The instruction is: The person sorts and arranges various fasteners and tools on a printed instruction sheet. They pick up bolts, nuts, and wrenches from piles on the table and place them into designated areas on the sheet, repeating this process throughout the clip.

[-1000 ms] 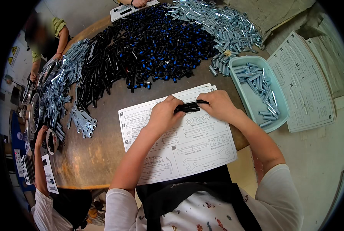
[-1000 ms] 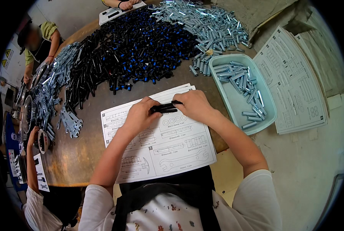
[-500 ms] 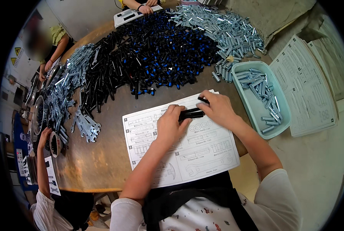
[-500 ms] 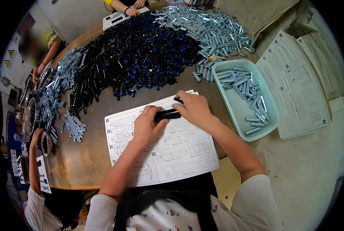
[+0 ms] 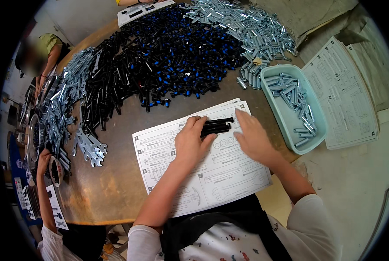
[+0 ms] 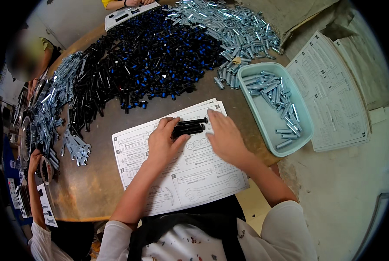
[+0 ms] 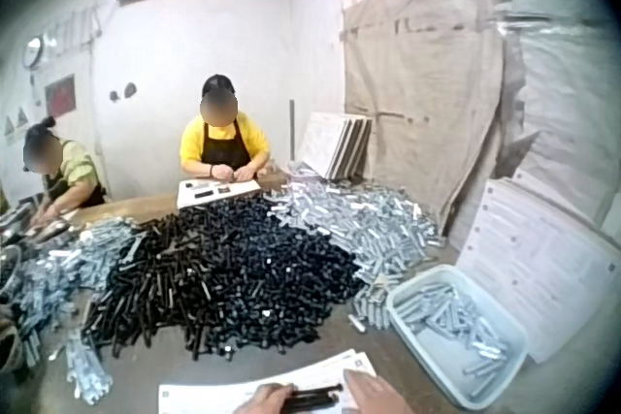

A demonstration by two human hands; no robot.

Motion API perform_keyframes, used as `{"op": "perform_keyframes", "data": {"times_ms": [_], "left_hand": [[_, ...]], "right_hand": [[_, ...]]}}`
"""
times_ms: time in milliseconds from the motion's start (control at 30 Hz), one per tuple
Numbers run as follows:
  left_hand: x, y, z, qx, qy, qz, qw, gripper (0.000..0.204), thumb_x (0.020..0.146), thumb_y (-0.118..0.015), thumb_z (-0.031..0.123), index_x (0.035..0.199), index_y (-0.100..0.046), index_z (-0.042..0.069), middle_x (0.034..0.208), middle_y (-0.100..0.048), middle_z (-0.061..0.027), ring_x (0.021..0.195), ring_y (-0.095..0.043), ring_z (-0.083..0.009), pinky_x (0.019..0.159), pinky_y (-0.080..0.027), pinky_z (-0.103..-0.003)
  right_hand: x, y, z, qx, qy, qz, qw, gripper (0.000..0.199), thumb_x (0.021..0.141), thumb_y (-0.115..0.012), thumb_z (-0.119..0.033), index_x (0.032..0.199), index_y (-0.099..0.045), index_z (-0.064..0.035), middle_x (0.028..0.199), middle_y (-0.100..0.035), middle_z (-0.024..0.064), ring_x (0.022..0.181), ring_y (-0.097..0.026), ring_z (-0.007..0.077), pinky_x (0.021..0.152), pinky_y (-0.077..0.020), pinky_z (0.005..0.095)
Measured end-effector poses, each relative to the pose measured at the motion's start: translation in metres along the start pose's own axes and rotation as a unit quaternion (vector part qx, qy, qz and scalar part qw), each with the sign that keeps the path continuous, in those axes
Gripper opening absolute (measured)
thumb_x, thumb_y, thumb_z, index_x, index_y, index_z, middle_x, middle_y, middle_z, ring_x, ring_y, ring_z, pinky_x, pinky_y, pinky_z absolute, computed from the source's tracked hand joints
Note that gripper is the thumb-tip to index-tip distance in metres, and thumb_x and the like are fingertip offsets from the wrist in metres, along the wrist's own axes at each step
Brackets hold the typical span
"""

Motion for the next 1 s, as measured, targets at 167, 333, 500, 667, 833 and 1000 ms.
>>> {"op": "perform_keyframes", "data": {"times_ms": [167, 333, 500, 667, 833, 1000], "left_hand": [[0.001, -0.003, -0.001, 0.006, -0.013, 0.001, 1.000, 0.049, 0.080, -0.077, 0.026, 0.120, -0.064, 0.002, 0.113, -0.062, -0.0098, 0.077, -0.067, -0.0257, 0.069, -0.054, -0.035], [0.003, 0.004, 0.002, -0.008, -0.016, 0.002, 1.000, 0.043, 0.080, -0.077, 0.020, 0.116, -0.065, 0.001, 0.111, -0.062, -0.0103, 0.076, -0.066, -0.0257, 0.069, -0.053, -0.034], [0.005, 0.004, -0.005, -0.032, -0.008, -0.015, 0.999, 0.041, 0.080, -0.077, 0.016, 0.115, -0.064, -0.001, 0.109, -0.062, -0.0108, 0.072, -0.064, -0.0233, 0.067, -0.053, -0.033], [0.001, 0.003, -0.004, -0.028, -0.016, -0.008, 0.999, 0.039, 0.080, -0.076, 0.015, 0.115, -0.064, 0.000, 0.109, -0.062, -0.0109, 0.070, -0.064, -0.0232, 0.066, -0.053, -0.033], [0.000, 0.005, 0.000, -0.026, -0.023, 0.010, 0.999, 0.037, 0.080, -0.075, 0.014, 0.112, -0.064, 0.000, 0.108, -0.063, -0.0121, 0.073, -0.065, -0.0275, 0.065, -0.053, -0.035], [0.000, 0.011, -0.003, -0.026, -0.021, -0.016, 0.999, 0.040, 0.080, -0.077, 0.020, 0.114, -0.065, 0.002, 0.106, -0.063, -0.0128, 0.082, -0.067, -0.0296, 0.071, -0.054, -0.037]], "right_hand": [[0.001, -0.030, -0.020, -0.010, 0.064, -0.041, 0.997, 0.070, 0.090, -0.061, -0.016, 0.147, -0.027, 0.0069, 0.150, -0.036, 0.0260, 0.143, -0.030, 0.0373, 0.118, -0.0212, 0.0497], [0.020, -0.013, 0.003, 0.079, 0.069, -0.028, 0.994, 0.075, 0.084, -0.067, -0.012, 0.149, -0.032, -0.0024, 0.139, -0.052, 0.0192, 0.131, -0.046, 0.0346, 0.112, -0.0327, 0.0448], [0.033, -0.010, 0.010, 0.152, 0.082, -0.007, 0.985, 0.072, 0.079, -0.072, -0.010, 0.145, -0.042, -0.0081, 0.121, -0.065, 0.0087, 0.113, -0.057, 0.0291, 0.097, -0.0448, 0.0409], [0.032, -0.011, 0.008, 0.151, 0.102, 0.004, 0.983, 0.067, 0.079, -0.074, -0.010, 0.141, -0.048, -0.0095, 0.116, -0.066, 0.0082, 0.109, -0.058, 0.0285, 0.093, -0.0474, 0.0403], [0.032, -0.013, 0.007, 0.154, 0.097, 0.013, 0.983, 0.063, 0.078, -0.075, -0.009, 0.137, -0.052, -0.0099, 0.114, -0.066, 0.0092, 0.107, -0.060, 0.0294, 0.092, -0.0484, 0.0393], [0.034, -0.008, 0.005, 0.194, 0.066, -0.003, 0.979, 0.064, 0.076, -0.074, -0.005, 0.136, -0.053, -0.0065, 0.118, -0.066, 0.0142, 0.109, -0.063, 0.0295, 0.095, -0.0491, 0.0373]]}}
Point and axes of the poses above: each hand's wrist, its own x-axis towards the middle knuckle, its own y-axis out of the back of the hand, z = x × y, the point moved 7 cm from there along x, towards the middle knuckle
